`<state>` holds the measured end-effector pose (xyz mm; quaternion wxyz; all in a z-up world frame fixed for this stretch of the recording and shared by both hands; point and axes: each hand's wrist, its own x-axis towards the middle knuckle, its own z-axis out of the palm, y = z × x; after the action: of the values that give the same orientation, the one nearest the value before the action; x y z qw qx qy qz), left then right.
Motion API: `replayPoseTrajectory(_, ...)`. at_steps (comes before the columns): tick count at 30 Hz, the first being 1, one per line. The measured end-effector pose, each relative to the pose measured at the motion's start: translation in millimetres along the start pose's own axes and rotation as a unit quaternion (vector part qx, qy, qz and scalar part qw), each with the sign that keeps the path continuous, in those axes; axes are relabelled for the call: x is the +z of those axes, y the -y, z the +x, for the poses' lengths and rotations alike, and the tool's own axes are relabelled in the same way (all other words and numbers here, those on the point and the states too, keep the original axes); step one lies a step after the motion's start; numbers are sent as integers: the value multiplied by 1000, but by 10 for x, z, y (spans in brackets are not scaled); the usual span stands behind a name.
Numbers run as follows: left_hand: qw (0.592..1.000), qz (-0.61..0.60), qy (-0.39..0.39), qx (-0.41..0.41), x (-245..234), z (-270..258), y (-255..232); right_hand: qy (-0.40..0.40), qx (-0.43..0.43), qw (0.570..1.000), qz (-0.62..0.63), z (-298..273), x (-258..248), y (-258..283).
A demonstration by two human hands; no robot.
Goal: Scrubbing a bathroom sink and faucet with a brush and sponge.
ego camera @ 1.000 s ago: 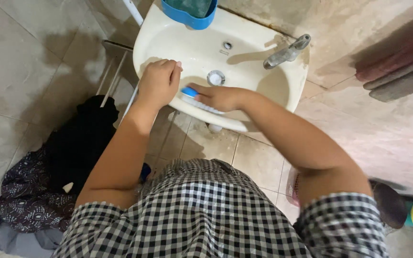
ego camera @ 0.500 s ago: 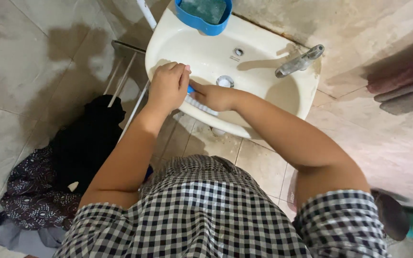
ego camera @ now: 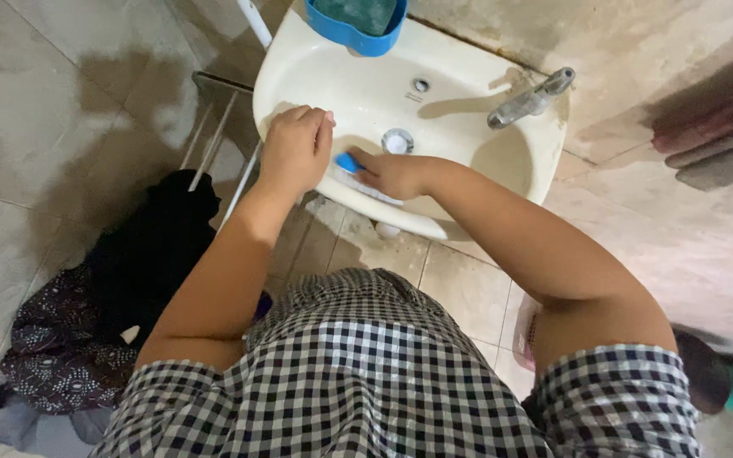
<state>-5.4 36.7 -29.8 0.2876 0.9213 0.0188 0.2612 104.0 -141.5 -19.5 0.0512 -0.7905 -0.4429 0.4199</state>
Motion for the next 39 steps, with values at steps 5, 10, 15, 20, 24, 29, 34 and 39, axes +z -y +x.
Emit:
replayPoseTrajectory(5,999,-2,-34,32,-66,13,-62,-19,-97,993,64,-287,-62,-6)
replayPoseTrajectory(10,998,-11,-31,45,-51,16,-61,81,72,993,-41,-592,-99,-329)
replayPoseTrajectory(15,999,29,1,35,-17,28,-140,12,9,1000,13,-392,98,-500)
replayPoseTrajectory(20,999,-19,33,-1,105,7,-403,10,-51,996,75,-589,-68,-206)
replayPoseTrajectory(24,997,22,77,-16,218,-8,-445,86,75,992,-56,-578,-22,-772)
replayPoseTrajectory(29,996,26,77,-23,204,-11,-463,42,45,998,-7,-610,24,-625)
replayPoseTrajectory(34,997,28,71,-24,200,-15,-474,-3,-88,991,105,-659,-5,-432)
replayPoseTrajectory(39,995,32,86,-42,177,-12,-509,97,137,983,-80,-573,29,-974)
